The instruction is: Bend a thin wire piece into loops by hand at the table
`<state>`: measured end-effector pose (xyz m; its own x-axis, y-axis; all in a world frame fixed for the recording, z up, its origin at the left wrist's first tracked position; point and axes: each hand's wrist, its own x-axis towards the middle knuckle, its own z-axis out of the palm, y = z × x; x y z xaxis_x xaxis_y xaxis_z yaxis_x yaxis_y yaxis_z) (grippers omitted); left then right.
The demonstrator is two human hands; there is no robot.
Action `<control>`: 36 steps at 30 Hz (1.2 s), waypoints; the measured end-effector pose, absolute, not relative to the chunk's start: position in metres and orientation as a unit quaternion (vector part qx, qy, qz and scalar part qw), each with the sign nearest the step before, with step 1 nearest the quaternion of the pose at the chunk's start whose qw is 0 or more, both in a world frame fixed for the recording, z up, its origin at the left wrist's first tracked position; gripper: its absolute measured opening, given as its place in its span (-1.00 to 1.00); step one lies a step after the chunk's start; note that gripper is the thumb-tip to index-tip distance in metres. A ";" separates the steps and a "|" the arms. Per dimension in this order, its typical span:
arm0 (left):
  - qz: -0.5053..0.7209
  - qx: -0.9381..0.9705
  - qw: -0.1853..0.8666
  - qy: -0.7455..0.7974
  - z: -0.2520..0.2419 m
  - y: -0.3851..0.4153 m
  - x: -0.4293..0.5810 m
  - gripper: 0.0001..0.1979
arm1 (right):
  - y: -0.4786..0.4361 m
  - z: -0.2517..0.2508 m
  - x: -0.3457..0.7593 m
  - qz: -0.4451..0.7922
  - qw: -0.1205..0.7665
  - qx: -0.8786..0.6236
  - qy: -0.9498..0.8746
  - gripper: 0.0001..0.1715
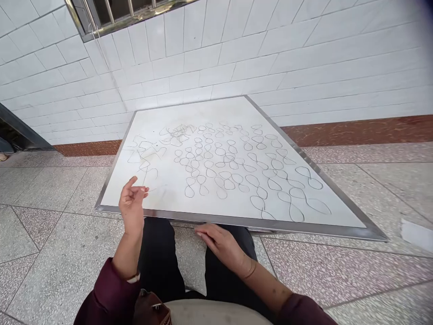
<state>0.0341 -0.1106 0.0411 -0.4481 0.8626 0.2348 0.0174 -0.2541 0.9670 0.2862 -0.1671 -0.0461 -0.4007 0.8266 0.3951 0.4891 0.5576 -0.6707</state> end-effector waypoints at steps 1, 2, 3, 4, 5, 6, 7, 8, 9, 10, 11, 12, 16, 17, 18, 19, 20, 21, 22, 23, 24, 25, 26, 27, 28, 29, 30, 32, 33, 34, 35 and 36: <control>0.672 0.394 0.364 0.510 0.047 -0.112 0.043 -0.54 | -0.161 -0.028 0.279 0.215 0.399 -0.410 -0.792 -0.78; 0.668 0.370 0.403 0.503 0.051 -0.113 0.052 -0.55 | -0.154 -0.008 0.270 0.192 0.423 -0.407 -0.786 -0.77; 0.661 0.351 0.437 0.499 0.053 -0.112 0.060 -0.55 | -0.145 0.010 0.260 0.165 0.431 -0.402 -0.790 -0.77; 0.649 0.336 0.469 0.496 0.053 -0.112 0.067 -0.55 | -0.136 0.026 0.251 0.139 0.427 -0.398 -0.800 -0.74; 0.635 0.324 0.501 0.491 0.053 -0.111 0.074 -0.54 | -0.128 0.040 0.243 0.120 0.413 -0.397 -0.810 -0.70; 0.621 0.313 0.534 0.482 0.051 -0.111 0.079 -0.54 | -0.120 0.049 0.236 0.113 0.392 -0.397 -0.822 -0.68; 0.610 0.301 0.560 0.473 0.049 -0.111 0.082 -0.53 | -0.113 0.054 0.230 0.113 0.374 -0.402 -0.828 -0.67; 0.600 0.291 0.580 0.468 0.046 -0.111 0.084 -0.54 | -0.109 0.055 0.225 0.119 0.362 -0.408 -0.829 -0.68; 0.594 0.283 0.594 0.464 0.044 -0.112 0.085 -0.54 | -0.106 0.053 0.223 0.133 0.356 -0.410 -0.829 -0.70; 0.591 0.276 0.600 0.464 0.041 -0.113 0.084 -0.54 | -0.105 0.049 0.221 0.149 0.358 -0.406 -0.828 -0.72; 0.589 0.272 0.602 0.467 0.039 -0.114 0.083 -0.54 | -0.106 0.044 0.221 0.166 0.366 -0.398 -0.825 -0.71; 0.585 0.271 0.601 0.472 0.037 -0.115 0.081 -0.54 | -0.107 0.038 0.222 0.184 0.377 -0.388 -0.821 -0.70; 0.562 0.348 0.543 0.517 0.034 -0.122 0.074 -0.58 | -0.116 0.028 0.230 0.232 0.410 -0.369 -0.801 -0.61; 0.560 0.399 0.495 0.531 0.036 -0.125 0.073 -0.58 | -0.118 0.029 0.231 0.239 0.413 -0.372 -0.796 -0.60; 0.557 0.463 0.429 0.540 0.038 -0.127 0.071 -0.58 | -0.120 0.032 0.233 0.252 0.413 -0.374 -0.791 -0.60; 0.547 0.534 0.349 0.542 0.041 -0.130 0.069 -0.56 | -0.122 0.036 0.234 0.273 0.414 -0.375 -0.783 -0.61; 0.522 0.610 0.271 0.532 0.044 -0.132 0.067 -0.55 | -0.125 0.041 0.235 0.306 0.413 -0.372 -0.773 -0.63; 0.488 0.678 0.205 0.510 0.047 -0.134 0.064 -0.56 | -0.127 0.045 0.236 0.350 0.413 -0.364 -0.758 -0.66; 0.452 0.732 0.158 0.485 0.050 -0.136 0.062 -0.59 | -0.129 0.049 0.237 0.399 0.418 -0.357 -0.734 -0.68; 0.419 0.771 0.134 0.459 0.051 -0.137 0.060 -0.60 | -0.131 0.053 0.238 0.449 0.424 -0.349 -0.705 -0.71; 0.395 0.795 0.130 0.440 0.052 -0.138 0.058 -0.61 | -0.132 0.055 0.240 0.498 0.425 -0.341 -0.674 -0.73; 0.380 0.806 0.139 0.432 0.052 -0.139 0.057 -0.61 | -0.132 0.056 0.242 0.546 0.422 -0.335 -0.642 -0.74; 0.371 0.808 0.154 0.432 0.051 -0.139 0.055 -0.61 | -0.131 0.056 0.244 0.589 0.415 -0.326 -0.611 -0.73; 0.367 0.802 0.169 0.440 0.050 -0.140 0.054 -0.62 | -0.131 0.053 0.247 0.628 0.407 -0.318 -0.582 -0.70; 0.369 0.791 0.180 0.454 0.049 -0.139 0.053 -0.63 | -0.130 0.048 0.250 0.660 0.400 -0.313 -0.553 -0.64; 0.376 0.776 0.191 0.469 0.048 -0.139 0.051 -0.64 | -0.129 0.041 0.252 0.682 0.397 -0.313 -0.529 -0.58; 0.387 0.757 0.205 0.485 0.048 -0.138 0.048 -0.65 | -0.130 0.031 0.254 0.692 0.394 -0.321 -0.512 -0.50; 0.429 0.700 0.259 0.509 0.047 -0.134 0.043 -0.67 | -0.136 0.006 0.255 0.677 0.340 -0.367 -0.540 -0.38; 0.453 0.663 0.296 0.517 0.048 -0.131 0.040 -0.67 | -0.143 -0.008 0.253 0.647 0.274 -0.396 -0.591 -0.35; 0.477 0.628 0.329 0.520 0.047 -0.128 0.038 -0.67 | -0.151 -0.021 0.251 0.591 0.189 -0.423 -0.660 -0.35; 0.498 0.599 0.352 0.519 0.047 -0.125 0.036 -0.67 | -0.162 -0.034 0.247 0.516 0.097 -0.437 -0.730 -0.38; 0.519 0.576 0.367 0.514 0.045 -0.122 0.036 -0.68 | -0.175 -0.044 0.243 0.486 0.064 -0.449 -0.747 -0.46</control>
<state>0.0360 -0.1221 0.0453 -0.0659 0.9732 0.2203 0.2115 -0.2021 0.9563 0.2426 -0.1748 -0.0437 -0.5887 0.7334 -0.3399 0.6081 0.1248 -0.7840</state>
